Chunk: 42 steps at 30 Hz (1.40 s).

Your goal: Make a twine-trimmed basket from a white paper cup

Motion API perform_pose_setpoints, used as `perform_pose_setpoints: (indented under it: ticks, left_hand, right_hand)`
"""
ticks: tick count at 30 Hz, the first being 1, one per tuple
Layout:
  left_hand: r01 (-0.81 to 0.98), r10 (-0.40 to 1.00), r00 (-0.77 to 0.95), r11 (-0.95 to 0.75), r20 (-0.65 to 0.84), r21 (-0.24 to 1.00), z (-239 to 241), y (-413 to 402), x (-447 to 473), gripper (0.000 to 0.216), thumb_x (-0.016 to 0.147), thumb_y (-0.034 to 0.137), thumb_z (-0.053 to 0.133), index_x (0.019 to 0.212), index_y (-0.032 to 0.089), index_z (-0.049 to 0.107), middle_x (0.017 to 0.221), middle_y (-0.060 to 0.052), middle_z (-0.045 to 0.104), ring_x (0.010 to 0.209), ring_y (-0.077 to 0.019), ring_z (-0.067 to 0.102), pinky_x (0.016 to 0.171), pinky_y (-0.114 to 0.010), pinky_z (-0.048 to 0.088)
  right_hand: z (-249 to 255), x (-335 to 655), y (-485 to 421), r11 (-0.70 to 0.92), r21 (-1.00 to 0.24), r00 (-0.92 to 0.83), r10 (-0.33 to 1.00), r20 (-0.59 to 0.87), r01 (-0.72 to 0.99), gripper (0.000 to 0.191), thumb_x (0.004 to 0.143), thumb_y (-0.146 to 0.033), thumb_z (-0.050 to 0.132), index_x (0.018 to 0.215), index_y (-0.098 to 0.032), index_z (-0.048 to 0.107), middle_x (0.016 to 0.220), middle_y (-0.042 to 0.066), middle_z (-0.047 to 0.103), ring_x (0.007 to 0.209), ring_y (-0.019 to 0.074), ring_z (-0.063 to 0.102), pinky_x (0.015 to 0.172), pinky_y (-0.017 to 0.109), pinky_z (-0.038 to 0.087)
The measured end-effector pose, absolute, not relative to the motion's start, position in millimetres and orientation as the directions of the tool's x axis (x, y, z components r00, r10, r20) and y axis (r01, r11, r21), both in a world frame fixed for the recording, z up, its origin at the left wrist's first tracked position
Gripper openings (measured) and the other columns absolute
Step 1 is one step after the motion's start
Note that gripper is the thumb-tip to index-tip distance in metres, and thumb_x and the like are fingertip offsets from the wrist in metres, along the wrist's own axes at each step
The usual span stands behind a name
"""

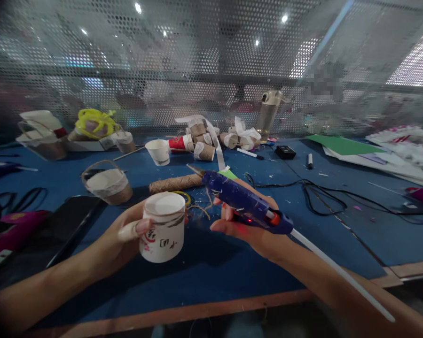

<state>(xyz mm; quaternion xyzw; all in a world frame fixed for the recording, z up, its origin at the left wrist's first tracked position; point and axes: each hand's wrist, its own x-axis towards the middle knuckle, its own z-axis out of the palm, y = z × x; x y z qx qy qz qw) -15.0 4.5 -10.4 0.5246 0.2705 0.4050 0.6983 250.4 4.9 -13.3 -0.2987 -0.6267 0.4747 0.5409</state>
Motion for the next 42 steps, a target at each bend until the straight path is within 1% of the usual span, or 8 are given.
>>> perform_pose_setpoints:
  ticks: [6, 9, 13, 20, 25, 31, 37, 42]
  left_hand:
    - [-0.391, 0.872, 0.490, 0.238, -0.018, 0.889, -3, 3, -8, 0.044, 0.087, 0.049, 0.073, 0.118, 0.018, 0.073, 0.110, -0.012, 0.079, 0.095, -0.0276, 0.074, 0.081, -0.033, 0.060]
    - [-0.407, 0.876, 0.474, 0.303, -0.084, 0.862, -1, 3, -6, 0.044, 0.089, 0.052, 0.069, 0.111, 0.015, 0.074, 0.103, -0.015, 0.080, 0.088, -0.0284, 0.075, 0.073, -0.035, 0.062]
    - [-0.399, 0.880, 0.462, 0.315, -0.108, 0.861, -3, 5, -5, 0.048, 0.085, 0.057, 0.071, 0.106, 0.014, 0.074, 0.097, -0.014, 0.079, 0.083, -0.0269, 0.074, 0.067, -0.033, 0.061]
    - [-0.299, 0.897, 0.436, 0.216, -0.068, 0.930, -10, 4, -10, 0.052, 0.075, 0.055, 0.082, 0.110, 0.018, 0.072, 0.097, -0.011, 0.078, 0.085, -0.0253, 0.071, 0.071, -0.029, 0.056]
    - [-0.280, 0.904, 0.428, 0.133, 0.000, 0.951, -11, 4, -13, 0.052, 0.079, 0.054, 0.079, 0.118, 0.020, 0.069, 0.103, -0.010, 0.077, 0.091, -0.0271, 0.070, 0.073, -0.029, 0.055]
    - [-0.212, 0.926, 0.375, 0.034, 0.049, 0.977, -10, 3, -15, 0.060, 0.075, 0.057, 0.081, 0.119, 0.019, 0.066, 0.107, -0.011, 0.076, 0.096, -0.0308, 0.070, 0.074, -0.031, 0.054]
    - [-0.200, 0.916, 0.398, 0.032, 0.051, 0.979, -10, 1, -15, 0.065, 0.075, 0.056, 0.081, 0.126, 0.021, 0.062, 0.116, -0.012, 0.075, 0.103, -0.0330, 0.070, 0.072, -0.029, 0.056]
    - [-0.194, 0.912, 0.401, -0.004, 0.083, 0.981, -13, 1, -17, 0.066, 0.075, 0.057, 0.081, 0.127, 0.022, 0.061, 0.107, -0.011, 0.076, 0.093, -0.0288, 0.071, 0.076, -0.031, 0.056]
  right_hand:
    - [-10, 252, 8, 0.315, -0.949, -0.220, 0.926, 0.307, 0.003, 0.019, 0.088, -0.039, 0.076, 0.086, -0.021, 0.070, 0.066, -0.002, 0.064, 0.054, 0.0108, 0.058, 0.051, 0.024, 0.047]
    - [-6, 249, 7, 0.274, -0.958, -0.196, 0.947, 0.254, 0.084, 0.022, 0.086, -0.040, 0.077, 0.085, -0.019, 0.070, 0.059, -0.004, 0.061, 0.050, 0.0096, 0.054, 0.049, 0.023, 0.044]
    - [0, 245, 7, 0.233, -0.951, -0.106, 0.971, 0.215, 0.204, 0.023, 0.077, -0.036, 0.084, 0.075, -0.019, 0.068, 0.051, -0.007, 0.052, 0.046, 0.0084, 0.046, 0.046, 0.023, 0.041]
    - [-4, 242, 9, 0.225, -0.970, -0.191, 0.960, 0.206, 0.086, 0.023, 0.067, -0.031, 0.092, 0.073, -0.020, 0.072, 0.063, -0.003, 0.064, 0.049, 0.0094, 0.053, 0.047, 0.023, 0.050]
    - [-8, 249, 11, 0.320, -0.947, -0.293, 0.908, 0.299, 0.023, 0.018, 0.074, -0.027, 0.088, 0.073, -0.020, 0.071, 0.072, -0.001, 0.069, 0.052, 0.0099, 0.056, 0.047, 0.023, 0.049]
    - [-5, 257, 12, 0.433, -0.888, -0.406, 0.847, 0.342, 0.155, 0.017, 0.081, -0.029, 0.081, 0.073, -0.021, 0.069, 0.060, -0.004, 0.062, 0.042, 0.0081, 0.054, 0.041, 0.023, 0.041]
    - [-2, 253, 4, 0.379, -0.912, -0.307, 0.896, 0.320, 0.154, 0.025, 0.077, -0.031, 0.084, 0.073, -0.021, 0.061, 0.061, -0.003, 0.065, 0.041, 0.0098, 0.054, 0.040, 0.024, 0.041]
    - [-5, 253, 1, 0.444, -0.871, -0.301, 0.877, 0.374, 0.211, 0.024, 0.080, -0.027, 0.079, 0.070, -0.022, 0.058, 0.063, -0.002, 0.064, 0.047, 0.0101, 0.052, 0.045, 0.025, 0.039]
